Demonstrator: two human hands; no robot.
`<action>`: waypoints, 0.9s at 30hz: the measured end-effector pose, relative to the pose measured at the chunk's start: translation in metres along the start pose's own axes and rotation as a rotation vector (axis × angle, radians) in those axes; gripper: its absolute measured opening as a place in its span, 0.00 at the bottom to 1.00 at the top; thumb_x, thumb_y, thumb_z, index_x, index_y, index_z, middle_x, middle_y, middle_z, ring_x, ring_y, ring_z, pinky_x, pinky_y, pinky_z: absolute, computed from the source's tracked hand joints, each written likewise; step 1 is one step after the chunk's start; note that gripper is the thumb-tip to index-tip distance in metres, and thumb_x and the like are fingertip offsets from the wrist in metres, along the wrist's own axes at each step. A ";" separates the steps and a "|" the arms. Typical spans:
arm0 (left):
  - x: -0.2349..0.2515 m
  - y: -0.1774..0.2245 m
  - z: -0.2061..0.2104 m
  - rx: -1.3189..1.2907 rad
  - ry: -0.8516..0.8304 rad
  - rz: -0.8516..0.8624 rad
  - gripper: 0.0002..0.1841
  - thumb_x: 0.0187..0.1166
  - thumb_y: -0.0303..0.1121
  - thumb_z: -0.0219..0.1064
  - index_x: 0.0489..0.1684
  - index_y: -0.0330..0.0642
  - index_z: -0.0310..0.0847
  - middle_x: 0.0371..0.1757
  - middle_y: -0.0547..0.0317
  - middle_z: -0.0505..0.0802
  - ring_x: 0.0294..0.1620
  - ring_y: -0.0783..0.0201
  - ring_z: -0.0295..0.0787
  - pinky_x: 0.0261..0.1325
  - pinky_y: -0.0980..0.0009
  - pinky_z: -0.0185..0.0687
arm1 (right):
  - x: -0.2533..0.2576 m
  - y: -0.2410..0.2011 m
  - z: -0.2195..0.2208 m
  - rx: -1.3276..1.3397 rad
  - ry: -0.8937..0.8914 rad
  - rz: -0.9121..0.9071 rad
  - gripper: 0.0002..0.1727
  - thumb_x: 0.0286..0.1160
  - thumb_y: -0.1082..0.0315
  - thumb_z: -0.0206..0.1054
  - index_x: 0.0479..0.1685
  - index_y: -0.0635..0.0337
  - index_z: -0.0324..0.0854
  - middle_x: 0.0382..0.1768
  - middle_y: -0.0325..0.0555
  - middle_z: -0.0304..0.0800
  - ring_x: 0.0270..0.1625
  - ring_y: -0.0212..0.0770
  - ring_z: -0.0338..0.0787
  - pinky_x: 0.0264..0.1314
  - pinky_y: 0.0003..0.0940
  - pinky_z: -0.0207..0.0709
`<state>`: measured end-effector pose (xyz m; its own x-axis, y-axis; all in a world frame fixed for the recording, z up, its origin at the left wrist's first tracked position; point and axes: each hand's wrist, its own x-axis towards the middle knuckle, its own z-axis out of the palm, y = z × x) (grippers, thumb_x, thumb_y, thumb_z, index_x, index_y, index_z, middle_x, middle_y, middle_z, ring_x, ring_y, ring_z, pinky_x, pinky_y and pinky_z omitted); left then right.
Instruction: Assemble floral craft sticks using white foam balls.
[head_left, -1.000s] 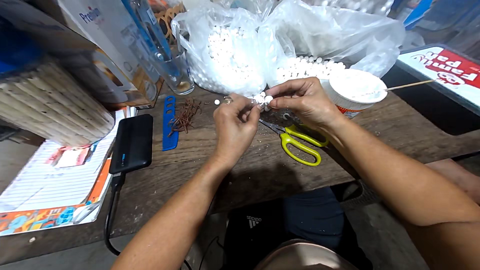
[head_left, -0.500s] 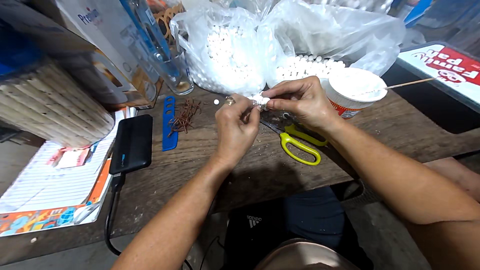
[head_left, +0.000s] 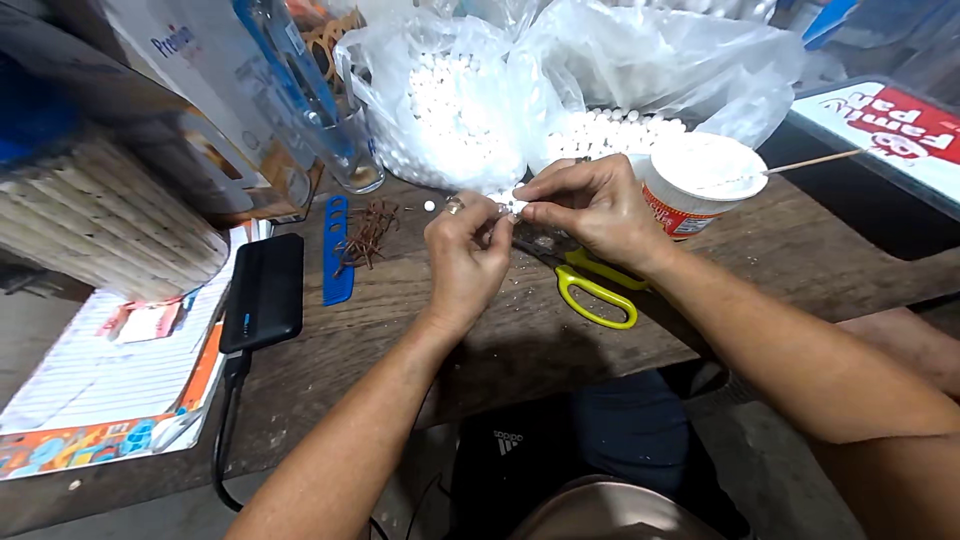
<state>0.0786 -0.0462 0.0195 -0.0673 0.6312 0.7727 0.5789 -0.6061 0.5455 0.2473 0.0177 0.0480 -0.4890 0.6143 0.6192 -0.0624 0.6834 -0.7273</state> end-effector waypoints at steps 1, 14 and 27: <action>0.002 0.001 0.000 -0.097 0.009 -0.069 0.03 0.74 0.19 0.68 0.32 0.28 0.86 0.36 0.54 0.89 0.32 0.78 0.83 0.37 0.85 0.79 | 0.001 -0.001 -0.001 -0.004 0.012 0.000 0.08 0.68 0.79 0.73 0.45 0.71 0.90 0.43 0.45 0.92 0.41 0.23 0.91 0.47 0.17 0.87; 0.015 0.013 -0.012 -0.771 0.125 -0.643 0.12 0.85 0.21 0.61 0.36 0.48 0.88 0.37 0.68 0.94 0.34 0.76 0.89 0.41 0.80 0.87 | -0.006 -0.007 0.007 0.057 0.051 0.223 0.04 0.73 0.71 0.73 0.31 0.56 0.88 0.24 0.28 0.85 0.23 0.19 0.78 0.25 0.14 0.72; 0.015 0.021 0.001 -0.836 0.112 -0.683 0.13 0.82 0.16 0.57 0.34 0.39 0.87 0.35 0.60 0.95 0.38 0.70 0.92 0.47 0.74 0.89 | -0.012 -0.010 0.022 -0.007 0.099 0.143 0.05 0.70 0.73 0.75 0.32 0.67 0.90 0.27 0.38 0.90 0.27 0.18 0.81 0.34 0.15 0.77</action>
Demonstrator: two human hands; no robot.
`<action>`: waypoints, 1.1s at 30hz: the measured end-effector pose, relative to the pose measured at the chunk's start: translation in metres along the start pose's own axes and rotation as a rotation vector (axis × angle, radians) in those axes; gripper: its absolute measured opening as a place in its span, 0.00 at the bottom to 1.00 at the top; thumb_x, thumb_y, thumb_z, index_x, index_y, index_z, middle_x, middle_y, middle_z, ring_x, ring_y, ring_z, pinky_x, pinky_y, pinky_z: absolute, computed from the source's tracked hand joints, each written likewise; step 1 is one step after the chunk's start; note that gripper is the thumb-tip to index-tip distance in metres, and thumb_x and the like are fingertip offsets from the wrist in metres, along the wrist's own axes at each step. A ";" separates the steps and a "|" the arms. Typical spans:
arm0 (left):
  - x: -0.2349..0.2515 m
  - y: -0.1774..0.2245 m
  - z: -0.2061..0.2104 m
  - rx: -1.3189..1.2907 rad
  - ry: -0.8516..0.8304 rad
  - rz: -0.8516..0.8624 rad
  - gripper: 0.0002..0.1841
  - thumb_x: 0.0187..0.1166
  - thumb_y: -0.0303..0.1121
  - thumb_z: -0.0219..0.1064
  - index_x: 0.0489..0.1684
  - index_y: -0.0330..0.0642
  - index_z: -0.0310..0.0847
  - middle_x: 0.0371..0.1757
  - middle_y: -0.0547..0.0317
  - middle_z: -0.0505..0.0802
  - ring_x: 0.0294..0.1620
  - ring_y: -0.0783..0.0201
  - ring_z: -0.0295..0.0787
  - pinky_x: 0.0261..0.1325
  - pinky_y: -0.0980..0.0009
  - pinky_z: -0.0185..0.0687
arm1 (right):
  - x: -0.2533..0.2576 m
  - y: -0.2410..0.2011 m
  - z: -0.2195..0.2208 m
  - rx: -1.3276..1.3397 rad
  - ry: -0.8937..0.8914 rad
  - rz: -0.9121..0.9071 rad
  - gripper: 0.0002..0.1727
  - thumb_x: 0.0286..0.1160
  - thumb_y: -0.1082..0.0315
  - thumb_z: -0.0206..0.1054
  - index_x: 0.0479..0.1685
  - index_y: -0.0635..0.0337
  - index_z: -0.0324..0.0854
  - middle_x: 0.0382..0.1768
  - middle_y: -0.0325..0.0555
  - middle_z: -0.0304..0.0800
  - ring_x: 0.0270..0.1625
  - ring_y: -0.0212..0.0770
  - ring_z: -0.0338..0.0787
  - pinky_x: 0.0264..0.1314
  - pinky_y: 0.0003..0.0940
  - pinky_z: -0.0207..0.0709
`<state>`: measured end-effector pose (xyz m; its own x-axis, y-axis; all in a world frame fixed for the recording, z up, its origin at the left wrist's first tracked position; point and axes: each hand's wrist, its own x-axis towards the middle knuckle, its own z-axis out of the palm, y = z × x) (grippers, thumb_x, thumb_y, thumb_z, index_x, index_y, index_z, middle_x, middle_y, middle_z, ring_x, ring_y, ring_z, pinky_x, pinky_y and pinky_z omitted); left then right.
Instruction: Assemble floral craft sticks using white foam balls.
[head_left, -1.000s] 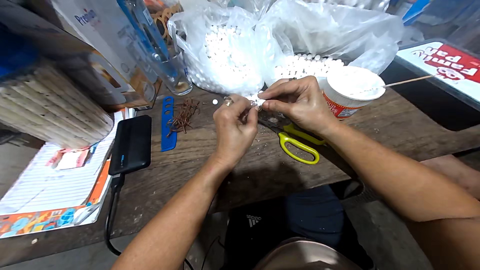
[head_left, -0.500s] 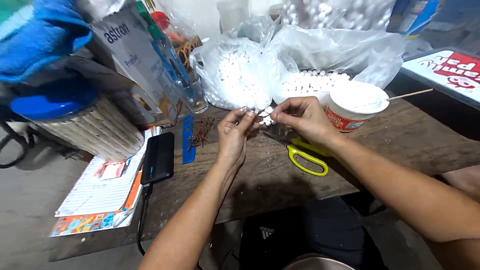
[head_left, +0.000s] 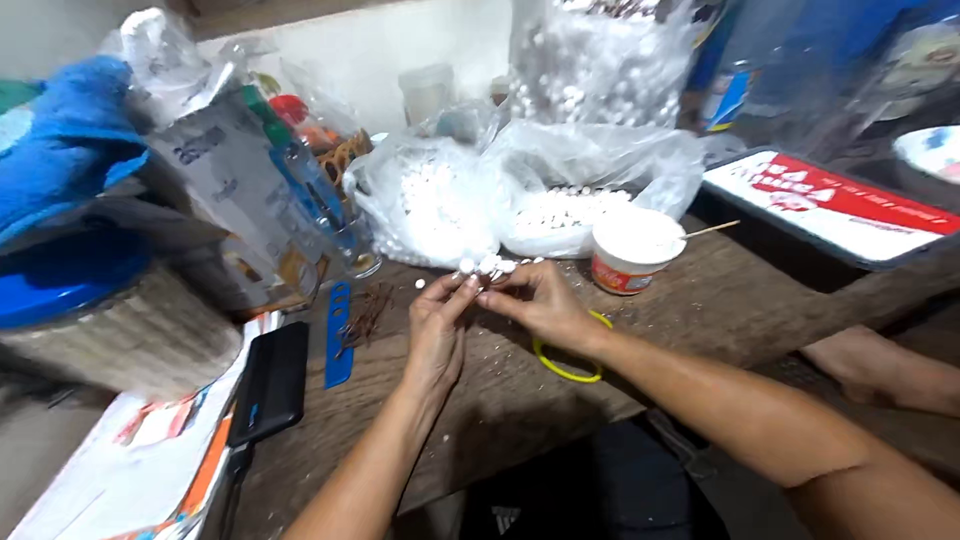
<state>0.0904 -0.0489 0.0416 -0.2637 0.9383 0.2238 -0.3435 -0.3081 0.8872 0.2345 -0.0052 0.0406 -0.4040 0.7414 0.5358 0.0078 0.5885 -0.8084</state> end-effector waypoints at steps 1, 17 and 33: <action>-0.001 0.000 0.001 0.036 -0.015 0.022 0.14 0.81 0.15 0.57 0.34 0.39 0.88 0.35 0.61 0.95 0.38 0.71 0.92 0.47 0.75 0.89 | -0.002 -0.004 -0.007 -0.039 0.022 -0.040 0.06 0.71 0.73 0.74 0.31 0.68 0.90 0.27 0.38 0.88 0.28 0.17 0.79 0.34 0.14 0.74; 0.000 -0.004 -0.007 0.262 -0.075 0.060 0.09 0.78 0.18 0.62 0.45 0.33 0.90 0.42 0.62 0.96 0.46 0.73 0.93 0.53 0.77 0.88 | 0.203 -0.124 -0.196 -0.766 0.396 0.077 0.18 0.82 0.55 0.68 0.52 0.65 0.84 0.39 0.47 0.84 0.36 0.35 0.82 0.44 0.34 0.78; 0.022 -0.007 -0.032 0.521 0.120 0.211 0.11 0.78 0.21 0.69 0.54 0.26 0.84 0.43 0.59 0.91 0.40 0.81 0.85 0.48 0.82 0.81 | 0.031 -0.041 -0.075 -0.723 -0.162 -0.294 0.12 0.80 0.70 0.63 0.35 0.71 0.89 0.28 0.53 0.89 0.30 0.41 0.87 0.39 0.40 0.82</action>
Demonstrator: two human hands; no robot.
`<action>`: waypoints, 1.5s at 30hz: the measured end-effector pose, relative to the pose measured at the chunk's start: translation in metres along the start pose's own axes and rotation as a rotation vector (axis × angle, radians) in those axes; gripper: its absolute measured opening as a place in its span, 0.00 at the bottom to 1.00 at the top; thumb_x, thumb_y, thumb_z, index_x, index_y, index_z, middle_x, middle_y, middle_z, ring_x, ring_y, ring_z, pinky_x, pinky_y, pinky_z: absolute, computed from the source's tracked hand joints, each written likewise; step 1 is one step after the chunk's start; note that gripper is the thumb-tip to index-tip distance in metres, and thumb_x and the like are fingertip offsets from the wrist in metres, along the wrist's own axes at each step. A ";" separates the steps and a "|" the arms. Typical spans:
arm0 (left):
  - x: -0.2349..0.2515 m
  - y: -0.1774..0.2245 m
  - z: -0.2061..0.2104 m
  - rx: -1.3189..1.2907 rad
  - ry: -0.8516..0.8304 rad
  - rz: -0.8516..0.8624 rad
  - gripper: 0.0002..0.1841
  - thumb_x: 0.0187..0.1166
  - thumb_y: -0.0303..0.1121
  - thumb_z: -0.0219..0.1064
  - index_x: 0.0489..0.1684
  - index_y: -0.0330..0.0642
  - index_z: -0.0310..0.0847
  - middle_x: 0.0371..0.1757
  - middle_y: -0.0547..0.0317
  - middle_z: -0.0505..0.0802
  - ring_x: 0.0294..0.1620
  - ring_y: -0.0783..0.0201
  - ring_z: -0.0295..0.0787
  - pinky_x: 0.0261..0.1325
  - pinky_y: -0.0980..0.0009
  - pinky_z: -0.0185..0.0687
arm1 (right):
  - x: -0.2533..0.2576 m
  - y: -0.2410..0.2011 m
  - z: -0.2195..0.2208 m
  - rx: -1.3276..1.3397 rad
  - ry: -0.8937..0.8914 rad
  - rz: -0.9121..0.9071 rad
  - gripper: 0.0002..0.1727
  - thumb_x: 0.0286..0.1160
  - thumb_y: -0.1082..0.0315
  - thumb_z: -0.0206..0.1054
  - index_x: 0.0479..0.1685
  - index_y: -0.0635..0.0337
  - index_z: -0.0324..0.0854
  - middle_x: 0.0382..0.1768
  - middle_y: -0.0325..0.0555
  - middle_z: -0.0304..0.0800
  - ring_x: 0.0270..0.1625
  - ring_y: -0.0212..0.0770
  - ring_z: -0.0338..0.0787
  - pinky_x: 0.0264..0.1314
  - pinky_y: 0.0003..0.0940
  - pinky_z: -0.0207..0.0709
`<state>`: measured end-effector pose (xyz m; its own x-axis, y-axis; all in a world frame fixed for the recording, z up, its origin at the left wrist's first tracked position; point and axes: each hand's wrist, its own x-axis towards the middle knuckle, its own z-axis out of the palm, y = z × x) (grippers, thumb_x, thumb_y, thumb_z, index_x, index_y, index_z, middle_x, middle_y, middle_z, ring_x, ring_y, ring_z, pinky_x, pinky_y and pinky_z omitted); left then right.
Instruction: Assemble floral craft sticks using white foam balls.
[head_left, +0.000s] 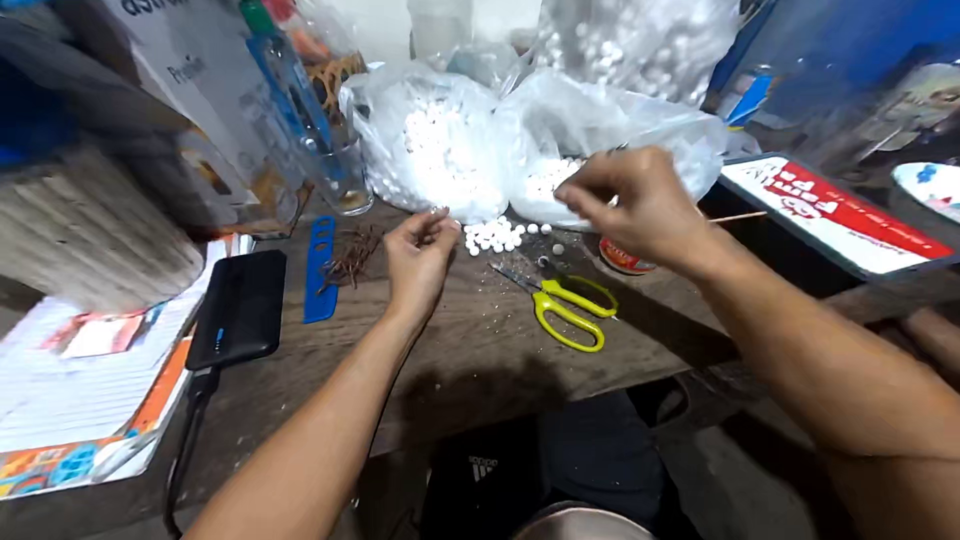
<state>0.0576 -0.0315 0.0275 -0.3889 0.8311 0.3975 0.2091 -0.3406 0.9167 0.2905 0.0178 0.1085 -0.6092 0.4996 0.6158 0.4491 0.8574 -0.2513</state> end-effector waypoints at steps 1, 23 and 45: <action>0.002 -0.002 -0.002 0.016 0.008 -0.001 0.11 0.78 0.22 0.69 0.55 0.26 0.84 0.43 0.58 0.90 0.41 0.81 0.84 0.49 0.82 0.81 | -0.004 0.000 0.014 0.013 -0.044 0.019 0.10 0.79 0.74 0.65 0.38 0.70 0.90 0.30 0.55 0.91 0.32 0.44 0.89 0.41 0.42 0.83; 0.030 -0.006 -0.031 0.057 0.134 0.119 0.11 0.79 0.25 0.67 0.55 0.30 0.84 0.43 0.63 0.90 0.38 0.80 0.84 0.45 0.81 0.81 | 0.024 0.016 0.055 -0.326 -0.574 0.444 0.13 0.78 0.82 0.61 0.56 0.73 0.85 0.52 0.72 0.87 0.59 0.72 0.87 0.59 0.68 0.77; 0.034 -0.005 -0.037 0.078 0.160 0.095 0.11 0.78 0.25 0.68 0.54 0.31 0.85 0.44 0.62 0.90 0.38 0.79 0.84 0.44 0.81 0.80 | -0.037 -0.005 0.023 -0.227 -0.394 0.302 0.12 0.73 0.60 0.77 0.30 0.60 0.89 0.24 0.49 0.87 0.31 0.53 0.88 0.34 0.58 0.77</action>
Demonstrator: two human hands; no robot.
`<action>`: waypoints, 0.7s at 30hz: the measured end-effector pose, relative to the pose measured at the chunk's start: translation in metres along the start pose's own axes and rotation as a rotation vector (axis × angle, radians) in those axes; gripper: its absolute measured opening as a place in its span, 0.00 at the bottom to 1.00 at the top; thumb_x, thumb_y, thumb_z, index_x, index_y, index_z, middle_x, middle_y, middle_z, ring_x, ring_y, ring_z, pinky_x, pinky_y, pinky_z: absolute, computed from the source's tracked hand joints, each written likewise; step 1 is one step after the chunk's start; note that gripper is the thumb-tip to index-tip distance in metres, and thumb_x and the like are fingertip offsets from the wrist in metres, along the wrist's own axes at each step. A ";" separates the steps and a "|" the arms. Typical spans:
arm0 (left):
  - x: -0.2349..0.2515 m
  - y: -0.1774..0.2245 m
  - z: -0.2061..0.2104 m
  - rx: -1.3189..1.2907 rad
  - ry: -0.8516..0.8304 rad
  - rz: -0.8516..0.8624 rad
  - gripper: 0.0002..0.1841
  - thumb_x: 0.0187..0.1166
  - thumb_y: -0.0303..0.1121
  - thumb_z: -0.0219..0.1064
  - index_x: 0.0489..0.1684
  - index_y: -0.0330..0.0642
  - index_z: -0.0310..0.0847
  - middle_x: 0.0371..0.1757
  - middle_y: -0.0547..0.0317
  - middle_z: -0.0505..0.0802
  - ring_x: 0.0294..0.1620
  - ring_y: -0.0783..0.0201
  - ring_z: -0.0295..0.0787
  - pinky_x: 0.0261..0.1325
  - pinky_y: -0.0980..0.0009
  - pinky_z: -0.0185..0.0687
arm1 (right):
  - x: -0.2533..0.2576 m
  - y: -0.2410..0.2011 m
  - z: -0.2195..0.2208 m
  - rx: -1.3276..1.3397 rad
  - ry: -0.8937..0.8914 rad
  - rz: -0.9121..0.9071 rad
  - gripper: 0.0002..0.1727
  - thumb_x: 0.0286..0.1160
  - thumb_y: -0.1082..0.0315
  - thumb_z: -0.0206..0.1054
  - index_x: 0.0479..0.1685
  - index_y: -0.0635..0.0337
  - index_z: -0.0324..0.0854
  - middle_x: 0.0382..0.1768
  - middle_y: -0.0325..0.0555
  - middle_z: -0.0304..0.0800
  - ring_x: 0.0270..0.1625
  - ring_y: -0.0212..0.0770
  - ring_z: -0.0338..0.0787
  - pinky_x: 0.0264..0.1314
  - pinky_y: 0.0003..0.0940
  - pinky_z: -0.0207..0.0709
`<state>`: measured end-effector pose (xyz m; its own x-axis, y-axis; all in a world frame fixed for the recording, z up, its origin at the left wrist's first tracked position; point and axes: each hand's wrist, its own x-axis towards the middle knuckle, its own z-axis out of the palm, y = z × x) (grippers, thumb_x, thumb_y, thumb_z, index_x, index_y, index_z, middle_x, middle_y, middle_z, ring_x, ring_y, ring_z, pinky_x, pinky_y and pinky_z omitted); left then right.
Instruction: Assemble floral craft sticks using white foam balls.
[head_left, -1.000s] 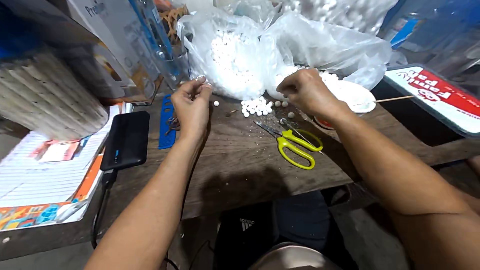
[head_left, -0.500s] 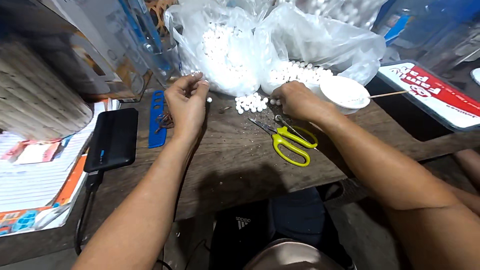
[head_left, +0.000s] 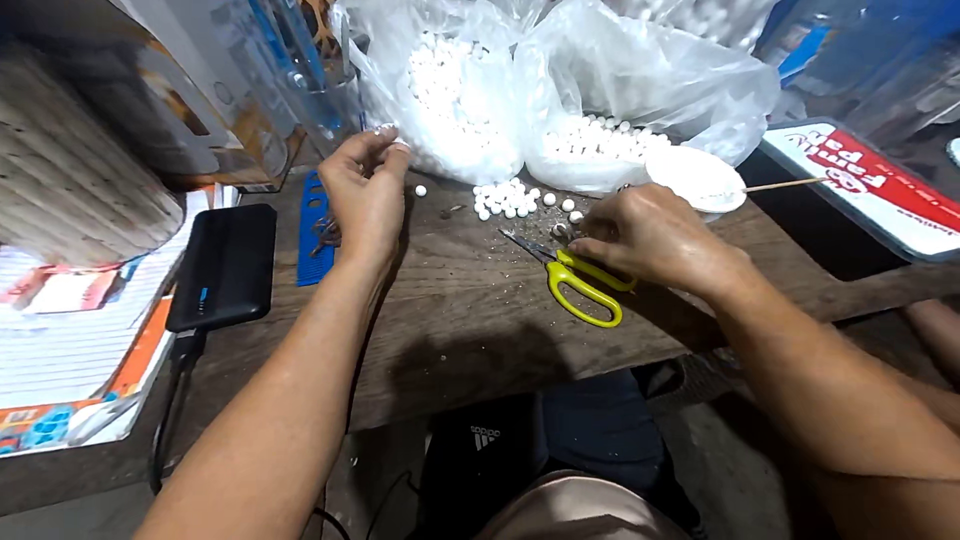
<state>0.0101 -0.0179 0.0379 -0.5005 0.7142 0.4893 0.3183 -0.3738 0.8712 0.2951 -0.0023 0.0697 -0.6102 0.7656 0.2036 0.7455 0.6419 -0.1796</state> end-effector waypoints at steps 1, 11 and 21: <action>-0.001 0.000 0.001 0.009 -0.011 0.009 0.11 0.78 0.25 0.68 0.55 0.31 0.85 0.44 0.62 0.90 0.38 0.80 0.84 0.44 0.81 0.80 | -0.002 0.002 0.006 -0.015 0.005 0.011 0.13 0.73 0.59 0.76 0.29 0.60 0.89 0.23 0.50 0.86 0.31 0.54 0.88 0.34 0.59 0.77; 0.008 0.010 -0.008 -0.050 0.082 -0.056 0.10 0.79 0.23 0.67 0.53 0.30 0.85 0.45 0.58 0.90 0.39 0.76 0.85 0.43 0.79 0.80 | -0.022 0.005 0.000 -0.009 0.244 -0.161 0.09 0.79 0.70 0.66 0.40 0.68 0.88 0.29 0.59 0.89 0.32 0.62 0.90 0.34 0.64 0.79; 0.034 0.019 -0.045 0.016 0.184 -0.046 0.10 0.81 0.23 0.64 0.54 0.31 0.86 0.43 0.59 0.90 0.38 0.75 0.85 0.44 0.78 0.81 | -0.039 0.019 0.003 0.141 0.614 -0.386 0.15 0.82 0.64 0.64 0.47 0.72 0.86 0.37 0.59 0.92 0.40 0.42 0.93 0.46 0.37 0.85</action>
<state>-0.0372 -0.0279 0.0727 -0.6534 0.6094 0.4492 0.3037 -0.3325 0.8928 0.3321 -0.0197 0.0551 -0.5311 0.3497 0.7718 0.4414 0.8917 -0.1003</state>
